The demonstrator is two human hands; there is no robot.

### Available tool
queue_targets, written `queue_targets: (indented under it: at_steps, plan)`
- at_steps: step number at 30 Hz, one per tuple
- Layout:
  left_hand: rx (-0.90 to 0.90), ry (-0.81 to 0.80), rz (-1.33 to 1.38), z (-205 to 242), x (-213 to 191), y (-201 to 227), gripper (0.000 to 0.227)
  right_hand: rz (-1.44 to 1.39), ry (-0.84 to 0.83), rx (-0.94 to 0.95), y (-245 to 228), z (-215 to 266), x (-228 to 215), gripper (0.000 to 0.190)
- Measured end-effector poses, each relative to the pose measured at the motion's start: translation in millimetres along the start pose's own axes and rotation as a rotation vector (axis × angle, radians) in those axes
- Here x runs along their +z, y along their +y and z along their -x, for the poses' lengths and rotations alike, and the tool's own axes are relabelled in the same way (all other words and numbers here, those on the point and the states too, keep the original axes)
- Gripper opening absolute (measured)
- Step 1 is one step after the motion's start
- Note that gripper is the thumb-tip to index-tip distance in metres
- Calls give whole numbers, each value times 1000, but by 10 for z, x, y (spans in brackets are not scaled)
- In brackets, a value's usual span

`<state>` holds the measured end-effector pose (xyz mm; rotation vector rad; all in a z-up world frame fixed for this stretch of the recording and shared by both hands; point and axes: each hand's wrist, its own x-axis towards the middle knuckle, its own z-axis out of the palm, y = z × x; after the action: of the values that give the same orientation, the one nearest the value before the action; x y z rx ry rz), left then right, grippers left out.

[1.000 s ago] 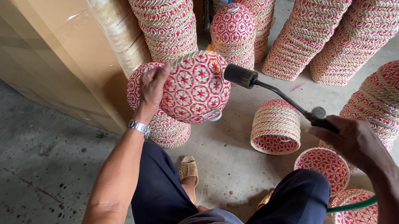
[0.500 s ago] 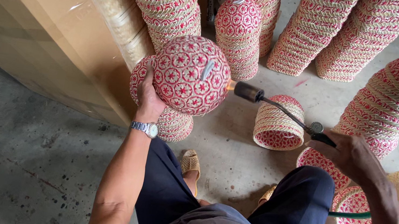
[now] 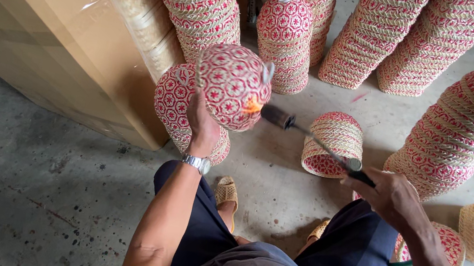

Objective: The person uses a handheld blowtorch to apply heat to the surface of woven baskets. They rotate each basket to treat different areas and then place it down before picking up another one.

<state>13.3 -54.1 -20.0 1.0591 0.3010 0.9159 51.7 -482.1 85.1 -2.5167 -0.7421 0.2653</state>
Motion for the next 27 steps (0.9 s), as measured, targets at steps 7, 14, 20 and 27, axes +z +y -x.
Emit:
queue_targets:
  at_steps: [7,14,20,27]
  plan:
    - [248,-252,-473,79,-125,71,47,15,-3,-94,-143,-58,-244,31]
    - [255,-501,-545,-79,-317,253,47,-31,13,-30,69,-297,-473,30]
    - [-242,-283,207,-17,-467,490,37,-17,-45,172,341,-211,-259,37]
    - [-237,-281,503,124,-270,139,37,-114,-236,216,239,24,262,39]
